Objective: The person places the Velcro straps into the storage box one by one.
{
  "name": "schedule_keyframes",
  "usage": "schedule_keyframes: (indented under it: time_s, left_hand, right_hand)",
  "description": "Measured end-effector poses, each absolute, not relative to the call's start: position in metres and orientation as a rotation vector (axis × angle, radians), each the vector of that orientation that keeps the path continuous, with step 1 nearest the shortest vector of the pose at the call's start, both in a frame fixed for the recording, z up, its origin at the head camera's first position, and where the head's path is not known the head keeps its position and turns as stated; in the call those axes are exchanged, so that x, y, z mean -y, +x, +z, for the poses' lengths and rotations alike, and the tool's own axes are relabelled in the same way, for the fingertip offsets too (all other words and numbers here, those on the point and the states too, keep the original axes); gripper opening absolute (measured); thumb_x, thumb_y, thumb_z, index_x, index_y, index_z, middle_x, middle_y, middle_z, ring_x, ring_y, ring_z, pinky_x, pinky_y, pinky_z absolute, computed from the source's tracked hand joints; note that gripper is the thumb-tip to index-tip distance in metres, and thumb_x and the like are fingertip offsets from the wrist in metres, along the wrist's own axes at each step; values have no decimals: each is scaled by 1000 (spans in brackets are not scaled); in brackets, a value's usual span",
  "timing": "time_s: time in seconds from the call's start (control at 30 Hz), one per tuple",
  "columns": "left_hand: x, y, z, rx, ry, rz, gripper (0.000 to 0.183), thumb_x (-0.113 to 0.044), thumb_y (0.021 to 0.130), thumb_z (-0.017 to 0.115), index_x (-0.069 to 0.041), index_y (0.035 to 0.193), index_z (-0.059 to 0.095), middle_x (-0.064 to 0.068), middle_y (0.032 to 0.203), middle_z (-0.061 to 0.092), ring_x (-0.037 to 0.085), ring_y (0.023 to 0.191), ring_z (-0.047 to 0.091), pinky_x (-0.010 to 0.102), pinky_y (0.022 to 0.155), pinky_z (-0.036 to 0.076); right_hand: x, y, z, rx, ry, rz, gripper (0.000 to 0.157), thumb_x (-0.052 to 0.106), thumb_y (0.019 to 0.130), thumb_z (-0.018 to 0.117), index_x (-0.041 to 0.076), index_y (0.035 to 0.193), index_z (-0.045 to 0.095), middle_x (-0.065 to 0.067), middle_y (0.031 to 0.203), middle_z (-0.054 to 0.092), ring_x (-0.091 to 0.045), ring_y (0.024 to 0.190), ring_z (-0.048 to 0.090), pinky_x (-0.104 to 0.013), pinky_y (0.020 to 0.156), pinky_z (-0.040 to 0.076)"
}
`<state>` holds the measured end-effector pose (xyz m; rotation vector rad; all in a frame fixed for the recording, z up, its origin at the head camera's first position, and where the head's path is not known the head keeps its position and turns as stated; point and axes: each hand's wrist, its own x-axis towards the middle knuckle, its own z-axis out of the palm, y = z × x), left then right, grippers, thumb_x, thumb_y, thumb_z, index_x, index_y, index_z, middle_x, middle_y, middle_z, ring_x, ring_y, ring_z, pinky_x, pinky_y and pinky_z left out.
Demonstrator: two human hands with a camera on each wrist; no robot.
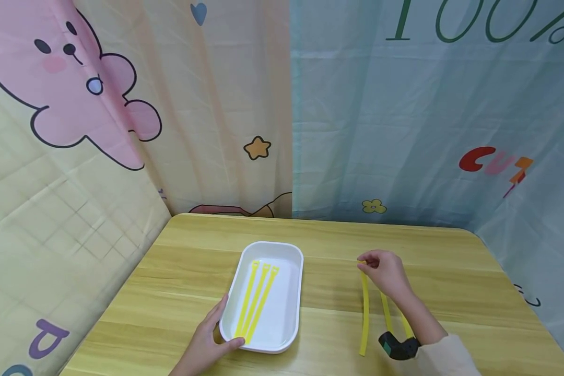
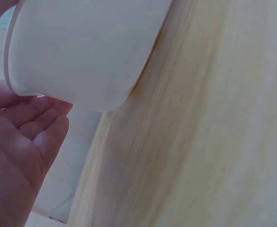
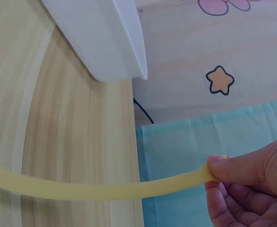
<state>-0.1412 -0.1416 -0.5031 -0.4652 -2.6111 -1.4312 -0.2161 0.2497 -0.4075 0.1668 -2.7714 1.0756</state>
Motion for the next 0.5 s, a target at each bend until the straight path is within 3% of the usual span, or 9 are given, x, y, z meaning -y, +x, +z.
schedule_keyframes:
  time_s: [0.5]
  left_hand:
    - [141,-140,-502,2620,-429,-1457,99,-39,70,78,3,142,25,25,141,31,43,126,31,62,96,28]
  right_hand:
    - [-245,-199,-392,2701,211,1110,13,7,84,66,1,95,68,-7,85,66,-18,72,61,-23,57,50]
